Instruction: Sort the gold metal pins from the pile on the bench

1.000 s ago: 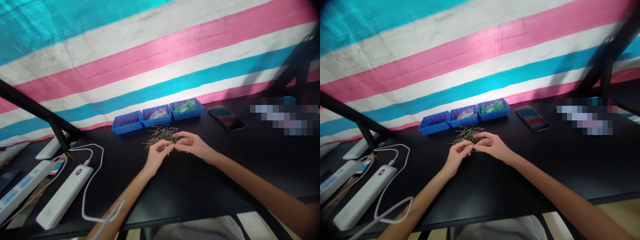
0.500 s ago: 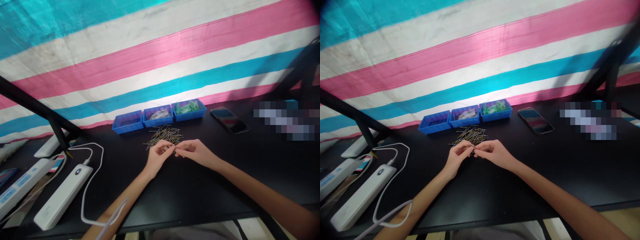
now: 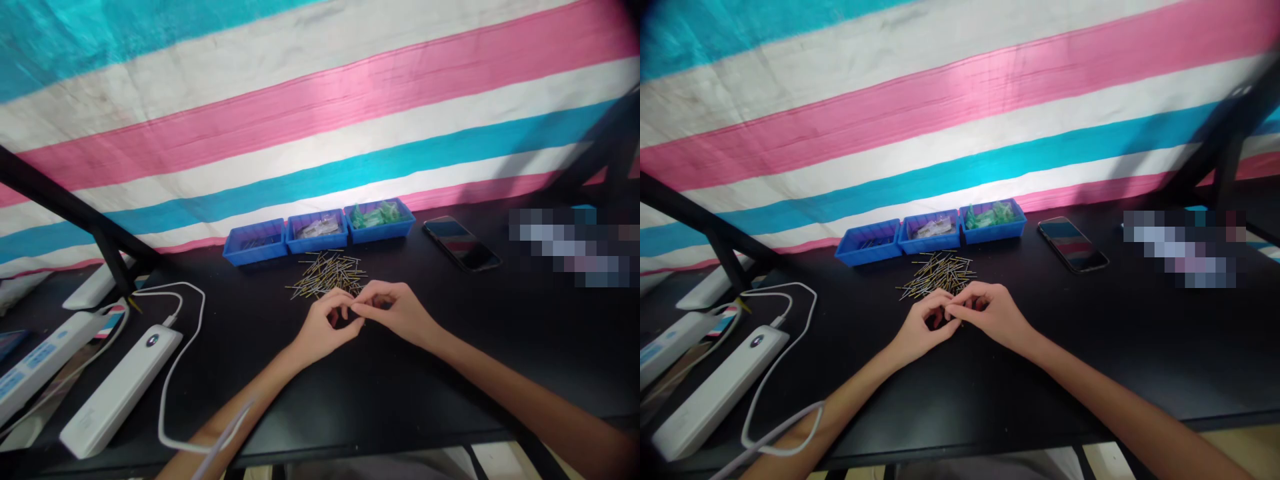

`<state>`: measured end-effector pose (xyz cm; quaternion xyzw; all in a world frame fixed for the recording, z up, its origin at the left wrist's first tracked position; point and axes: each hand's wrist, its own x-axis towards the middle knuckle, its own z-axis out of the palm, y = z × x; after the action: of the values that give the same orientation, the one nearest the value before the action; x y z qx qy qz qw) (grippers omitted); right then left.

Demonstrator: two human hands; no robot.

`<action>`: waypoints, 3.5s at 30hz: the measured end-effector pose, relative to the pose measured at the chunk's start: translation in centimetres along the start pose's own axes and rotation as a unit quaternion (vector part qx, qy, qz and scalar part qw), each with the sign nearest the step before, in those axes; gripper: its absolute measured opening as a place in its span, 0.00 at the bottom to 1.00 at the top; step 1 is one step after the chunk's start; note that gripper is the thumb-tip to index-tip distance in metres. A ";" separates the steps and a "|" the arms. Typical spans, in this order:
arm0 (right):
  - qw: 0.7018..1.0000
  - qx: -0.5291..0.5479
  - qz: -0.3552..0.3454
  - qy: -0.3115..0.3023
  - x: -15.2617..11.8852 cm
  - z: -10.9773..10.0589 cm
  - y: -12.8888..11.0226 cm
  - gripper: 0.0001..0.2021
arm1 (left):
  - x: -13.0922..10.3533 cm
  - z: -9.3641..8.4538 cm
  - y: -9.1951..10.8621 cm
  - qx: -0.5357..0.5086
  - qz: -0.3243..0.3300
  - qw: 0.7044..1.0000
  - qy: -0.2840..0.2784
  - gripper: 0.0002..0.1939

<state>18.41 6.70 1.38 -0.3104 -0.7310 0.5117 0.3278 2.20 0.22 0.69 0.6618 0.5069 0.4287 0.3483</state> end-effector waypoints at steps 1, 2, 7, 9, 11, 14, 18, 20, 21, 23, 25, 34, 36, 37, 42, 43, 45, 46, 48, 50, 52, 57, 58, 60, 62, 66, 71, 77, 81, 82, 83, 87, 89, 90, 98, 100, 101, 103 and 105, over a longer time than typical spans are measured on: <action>1.000 -0.008 -0.005 0.011 0.0 -0.1 0.0 0.08 | 0.1 -0.1 0.0 -0.004 -0.004 1.000 0.004 0.04; 1.000 -0.018 -0.007 0.025 0.1 -0.1 0.0 0.08 | 0.1 -0.3 0.0 -0.010 -0.011 1.000 0.011 0.04; 0.990 -0.123 -0.028 0.067 0.2 -0.4 0.3 0.06 | 0.9 -1.8 -0.9 -0.072 -0.060 0.992 0.089 0.06; 0.981 -0.173 -0.045 0.073 0.2 -0.4 0.5 0.04 | 1.4 -3.0 -1.4 -0.091 -0.078 0.984 0.134 0.07; 0.972 -0.212 -0.064 0.074 0.2 -0.4 0.5 0.03 | 1.9 -4.8 -1.9 -0.097 -0.083 0.970 0.206 0.09; 0.963 -0.246 -0.090 0.065 0.0 -0.4 0.5 0.06 | 2.4 -8.0 -3.0 -0.120 -0.058 0.930 0.341 0.11; 0.956 -0.270 -0.108 0.044 -0.2 -0.3 0.4 0.07 | 2.6 -11.5 -4.8 -0.202 -0.064 0.875 0.436 0.16; 0.953 -0.278 -0.112 0.037 -0.3 -0.2 0.4 0.07 | 2.5 -12.4 -5.6 -0.231 -0.075 0.854 0.459 0.17; 0.952 -0.283 -0.114 0.034 -0.3 -0.1 0.4 0.07 | 2.4 -12.7 -5.9 -0.240 -0.080 0.847 0.467 0.17; 0.949 -0.290 -0.116 0.034 -0.4 -0.1 0.4 0.07 | 2.4 -13.0 -6.4 -0.247 -0.087 0.841 0.474 0.17; 0.948 -0.295 -0.116 0.034 -0.4 -0.1 0.4 0.07 | 2.4 -13.3 -6.7 -0.245 -0.091 0.841 0.473 0.16; 0.930 -0.341 -0.135 0.021 -0.2 -0.4 0.3 0.08 | 2.4 -13.3 -5.9 -0.185 -0.075 0.897 0.394 0.18; 0.920 -0.364 -0.145 0.019 -0.2 -0.5 0.5 0.12 | 2.4 -12.7 -5.5 -0.162 -0.072 0.907 0.381 0.17; 0.915 -0.375 -0.145 0.016 -0.1 -0.6 0.7 0.16 | 2.4 -12.3 -5.2 -0.144 -0.071 0.915 0.369 0.17; 0.902 -0.420 -0.098 -0.002 0.2 -0.9 1.9 0.32 | 2.0 -9.3 -3.2 0.108 -0.016 0.975 0.192 0.13; 0.901 -0.424 -0.088 -0.005 0.2 -1.0 2.0 0.34 | 1.8 -8.6 -2.9 0.179 0.005 0.974 0.137 0.13; 0.901 -0.428 -0.075 -0.010 0.4 -1.1 2.2 0.33 | 1.4 -7.0 -2.3 0.280 0.034 0.958 0.049 0.15; 0.901 -0.428 -0.073 -0.012 0.4 -1.2 2.3 0.31 | 1.3 -6.2 -2.0 0.308 0.044 0.950 0.016 0.17; 0.902 -0.425 -0.073 -0.007 0.6 -1.2 2.3 0.27 | 1.0 -4.7 -1.8 0.338 0.058 0.938 -0.043 0.19; 0.908 -0.413 -0.074 0.001 0.8 -1.3 2.4 0.24 | 0.8 -3.4 -1.6 0.349 0.069 0.932 -0.069 0.15; 0.917 -0.392 -0.076 0.008 1.0 -1.2 2.7 0.20 | 0.8 -2.6 -1.6 0.354 0.079 0.929 -0.076 0.12; 0.928 -0.360 -0.098 0.014 1.0 -0.8 3.1 0.12 | 0.9 -2.3 -1.9 0.368 0.094 0.923 -0.056 0.10; 0.929 -0.357 -0.100 0.016 1.0 -0.7 3.0 0.11 | 0.9 -2.4 -2.1 0.371 0.097 0.922 -0.047 0.10; 0.932 -0.348 -0.101 0.020 0.8 -0.6 2.7 0.09 | 0.9 -2.6 -2.4 0.376 0.105 0.920 -0.027 0.11; 0.937 -0.335 -0.099 0.013 0.7 -0.5 2.4 0.08 | 1.0 -2.8 -2.8 0.374 0.115 0.920 -0.007 0.11; 0.943 -0.318 -0.094 0.008 0.5 -0.5 1.8 0.07 | 1.1 -2.9 -3.1 0.383 0.130 0.914 0.038 0.12; 0.946 -0.305 -0.098 0.045 0.3 -0.2 1.4 0.07 | 0.9 -2.7 -2.4 0.338 0.123 0.927 0.108 0.10; 0.952 -0.264 -0.123 0.097 0.0 0.1 0.5 0.11 | 0.6 -1.2 -1.3 0.242 0.079 0.961 0.108 0.10; 0.951 -0.253 -0.147 0.099 -0.2 0.2 0.5 0.10 | 0.5 -0.4 -0.8 0.189 0.060 0.974 0.107 0.08; 0.950 -0.251 -0.155 0.098 -0.2 0.3 0.6 0.10 | 0.5 -0.4 -0.7 0.176 0.056 0.976 0.112 0.08; 0.950 -0.248 -0.163 0.098 -0.3 0.4 0.7 0.10 | 0.5 -0.4 -0.6 0.162 0.054 0.978 0.118 0.07; 0.951 -0.235 -0.182 0.086 -0.6 0.9 1.0 0.13 | 0.6 -0.7 -0.5 0.101 0.036 0.985 0.132 0.06; 0.954 -0.226 -0.177 0.086 -0.7 0.9 0.8 0.13 | 0.6 -0.8 -0.5 0.083 0.020 0.987 0.139 0.06; 0.956 -0.223 -0.169 0.091 -0.7 0.8 0.7 0.13 | 0.6 -0.9 -0.5 0.078 0.013 0.986 0.143 0.06; 0.958 -0.233 -0.119 0.118 -0.3 0.0 0.3 0.06 | 0.6 -0.7 -0.4 0.047 -0.004 0.985 0.168 0.06; 0.960 -0.229 -0.123 0.103 -0.3 0.1 0.5 0.06 | 0.6 -0.7 -0.4 0.039 0.000 0.984 0.176 0.06; 0.961 -0.228 -0.125 0.094 -0.3 0.3 0.7 0.07 | 0.6 -0.8 -0.4 0.036 0.001 0.983 0.178 0.06; 0.961 -0.233 -0.128 0.076 -0.4 0.6 1.1 0.08 | 0.6 -0.8 -0.4 0.035 0.004 0.984 0.176 0.05; 0.960 -0.243 -0.128 0.051 -0.5 1.0 1.4 0.09 | 0.5 -0.7 -0.5 0.036 0.010 0.985 0.169 0.04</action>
<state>18.12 6.18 -0.32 -0.3101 -0.8493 0.2564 0.3417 1.44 0.89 0.61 0.5970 0.5667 0.5193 0.2298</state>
